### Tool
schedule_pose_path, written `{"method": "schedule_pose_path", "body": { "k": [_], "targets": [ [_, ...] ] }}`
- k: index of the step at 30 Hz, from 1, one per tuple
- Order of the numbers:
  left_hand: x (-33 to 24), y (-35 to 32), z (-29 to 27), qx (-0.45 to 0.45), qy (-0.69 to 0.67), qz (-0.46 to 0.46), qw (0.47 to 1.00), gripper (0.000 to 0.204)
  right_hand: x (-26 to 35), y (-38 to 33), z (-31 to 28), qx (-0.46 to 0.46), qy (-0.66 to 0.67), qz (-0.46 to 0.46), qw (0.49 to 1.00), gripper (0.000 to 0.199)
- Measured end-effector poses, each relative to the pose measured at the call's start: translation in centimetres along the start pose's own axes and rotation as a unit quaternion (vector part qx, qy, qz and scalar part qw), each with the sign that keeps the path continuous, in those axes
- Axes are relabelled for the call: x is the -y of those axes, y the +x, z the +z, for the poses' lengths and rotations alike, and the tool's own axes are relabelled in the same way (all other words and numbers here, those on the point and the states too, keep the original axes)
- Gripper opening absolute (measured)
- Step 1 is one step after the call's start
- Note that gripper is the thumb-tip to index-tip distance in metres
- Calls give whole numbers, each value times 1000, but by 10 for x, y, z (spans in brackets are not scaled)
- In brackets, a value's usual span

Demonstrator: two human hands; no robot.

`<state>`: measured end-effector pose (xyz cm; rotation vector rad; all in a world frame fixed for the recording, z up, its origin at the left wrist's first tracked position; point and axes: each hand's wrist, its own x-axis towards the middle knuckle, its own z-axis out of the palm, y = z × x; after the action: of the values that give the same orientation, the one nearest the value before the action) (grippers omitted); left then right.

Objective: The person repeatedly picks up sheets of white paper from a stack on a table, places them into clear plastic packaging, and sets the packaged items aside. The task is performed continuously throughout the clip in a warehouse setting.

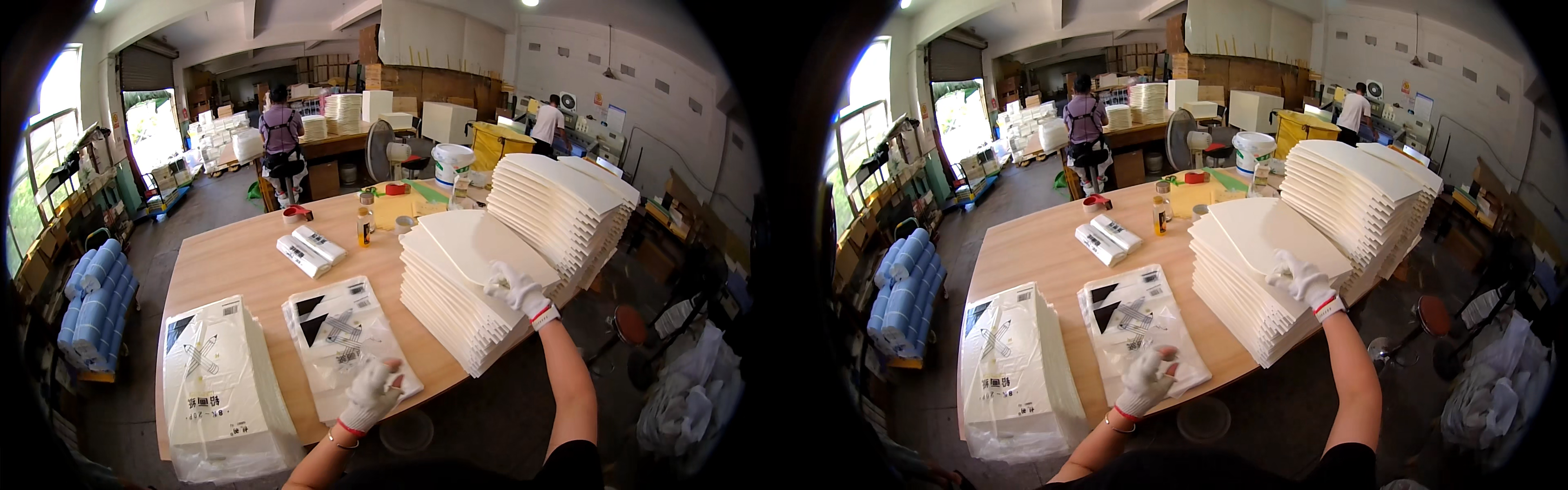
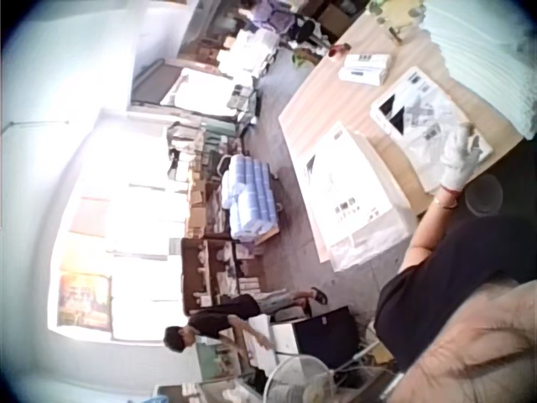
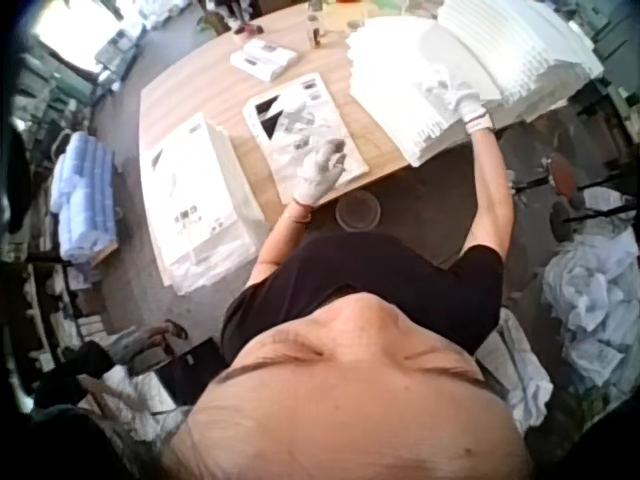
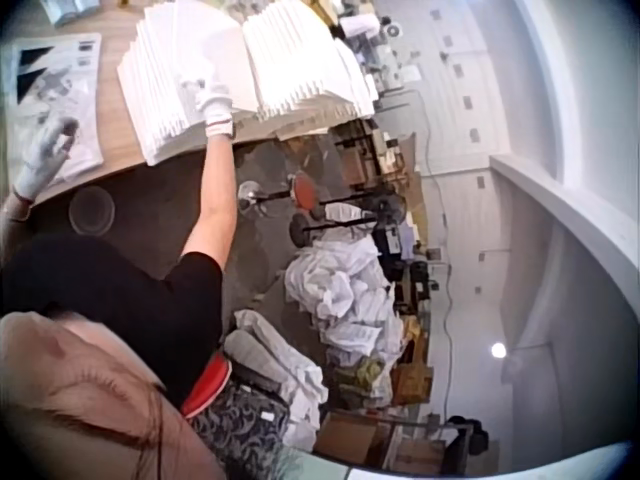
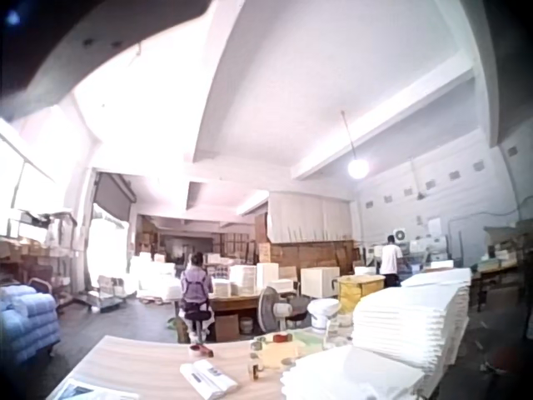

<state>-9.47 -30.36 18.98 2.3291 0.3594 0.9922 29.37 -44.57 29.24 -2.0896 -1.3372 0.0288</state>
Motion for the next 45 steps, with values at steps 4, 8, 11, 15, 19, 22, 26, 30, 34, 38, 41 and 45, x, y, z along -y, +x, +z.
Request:
{"method": "schedule_pose_path", "body": {
  "k": [4,8,11,15,19,22,26,30,34,38,41,45],
  "targets": [
    [-26,7,31,179,-264,-94,943,35,14,7,-9,-14,-129,-58,990,35],
    [-45,24,47,210,-658,-264,673,40,100,-57,8,-11,-205,-261,943,26],
    [-47,37,41,187,-791,-400,423,50,168,-129,16,131,-190,-344,910,35],
    [-65,11,-17,216,-567,-362,708,53,132,-181,-13,154,221,-217,938,40],
    [-76,10,-54,269,-350,-285,851,70,49,-204,32,-39,356,103,928,37],
    [-35,-25,3,194,-217,-169,942,89,35,-221,121,-107,551,179,808,50],
    [-50,-62,62,51,132,53,989,86,109,-224,204,-107,417,88,898,52],
    [-59,-50,21,217,-17,-82,972,66,88,-225,213,-175,413,116,886,44],
    [14,-24,4,-84,276,-105,952,64,78,-237,181,-160,377,86,908,52],
    [90,9,-11,66,-174,-282,941,56,33,-252,168,-82,158,-87,980,47],
    [108,27,-13,67,-365,-327,869,48,65,-234,153,-1,11,-125,992,37],
    [122,9,58,-11,-127,-157,979,33,67,-197,183,190,-106,-40,975,37]
  ]
}}
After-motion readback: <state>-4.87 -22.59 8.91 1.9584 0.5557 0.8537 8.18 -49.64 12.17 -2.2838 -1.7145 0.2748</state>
